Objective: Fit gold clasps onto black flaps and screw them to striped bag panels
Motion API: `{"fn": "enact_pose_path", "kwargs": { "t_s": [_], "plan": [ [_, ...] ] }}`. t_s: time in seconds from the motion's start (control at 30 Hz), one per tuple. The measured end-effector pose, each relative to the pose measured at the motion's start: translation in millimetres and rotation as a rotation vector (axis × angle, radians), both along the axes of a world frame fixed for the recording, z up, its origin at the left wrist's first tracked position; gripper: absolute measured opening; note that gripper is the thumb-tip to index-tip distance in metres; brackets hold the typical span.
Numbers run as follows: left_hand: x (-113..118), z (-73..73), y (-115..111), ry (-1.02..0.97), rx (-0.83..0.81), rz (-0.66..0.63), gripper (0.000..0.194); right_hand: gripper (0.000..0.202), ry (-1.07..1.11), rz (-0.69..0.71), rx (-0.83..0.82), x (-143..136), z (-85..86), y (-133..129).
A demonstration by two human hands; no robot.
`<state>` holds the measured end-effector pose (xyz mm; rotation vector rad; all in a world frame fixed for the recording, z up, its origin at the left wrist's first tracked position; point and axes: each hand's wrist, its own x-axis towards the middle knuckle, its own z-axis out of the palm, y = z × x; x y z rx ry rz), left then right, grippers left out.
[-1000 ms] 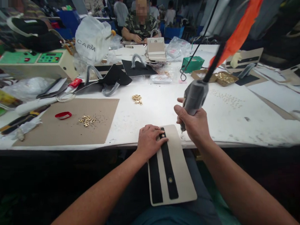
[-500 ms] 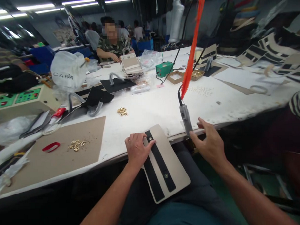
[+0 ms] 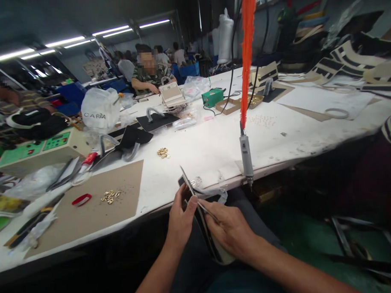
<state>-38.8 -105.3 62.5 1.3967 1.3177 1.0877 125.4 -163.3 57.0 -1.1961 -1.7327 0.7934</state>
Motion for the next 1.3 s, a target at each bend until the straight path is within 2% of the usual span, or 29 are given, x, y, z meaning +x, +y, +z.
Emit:
{"fn": "enact_pose_path", "kwargs": {
  "t_s": [0.07, 0.13, 0.23, 0.3, 0.37, 0.43, 0.47, 0.57, 0.63, 0.73, 0.87, 0.97, 1.13, 1.3],
  "plan": [
    [2, 13.7, -11, -0.235, -0.134, 0.052, 0.055, 0.052, -0.157, 0.083, 0.025, -11, 11.0, -9],
    [3, 24.2, -16, -0.376, -0.253, 0.145, 0.052, 0.056, -0.232, 0.172, 0.005, -17, 23.8, -20],
    [2, 33.0, -15, -0.49, -0.38, 0.227, 0.051, 0.047, -0.123, 0.282, -0.008, -9, 51.1, -32],
    [3, 36.7, -12, -0.551, -0.414, 0.214, 0.052, 0.031, 0.042, 0.223, 0.082, 6, 68.8, -29],
    [5, 40.3, -11, -0.607, -0.407, 0.172, 0.055, 0.019, 0.141, -0.002, 0.178, 21, 77.6, -16],
    [9, 43.7, -11, -0.643, -0.375, 0.13, 0.058, 0.012, 0.153, -0.222, 0.173, 32, 74.0, 7],
    [12, 44.8, -12, -0.652, -0.36, 0.116, 0.059, 0.013, 0.145, -0.273, 0.133, 35, 68.0, 20],
    [17, 44.2, -13, -0.666, -0.341, 0.06, 0.057, 0.021, 0.148, -0.247, 0.019, 32, 43.5, 51],
    [17, 40.8, -13, -0.669, -0.348, 0.021, 0.055, 0.019, 0.154, -0.225, 0.014, 24, 30.2, 60],
    [13, 34.6, -11, -0.656, -0.36, 0.01, 0.054, 0.011, 0.2, -0.246, 0.002, 14, 21.8, 60],
    [9, 30.1, -9, -0.662, -0.409, 0.035, 0.056, 0.008, 0.274, -0.275, -0.071, 8, 20.6, 57],
    [9, 28.1, -7, -0.683, -0.425, 0.034, 0.053, 0.001, 0.255, -0.262, 0.05, 7, 16.8, 57],
    [7, 24.8, -6, -0.735, -0.474, -0.049, 0.044, 0.016, 0.167, -0.238, 0.245, 9, 9.3, 58],
    [2, 20.9, -5, -0.8, -0.523, -0.126, 0.041, 0.016, 0.017, -0.133, 0.269, 15, 9.6, 60]
  ]
}}
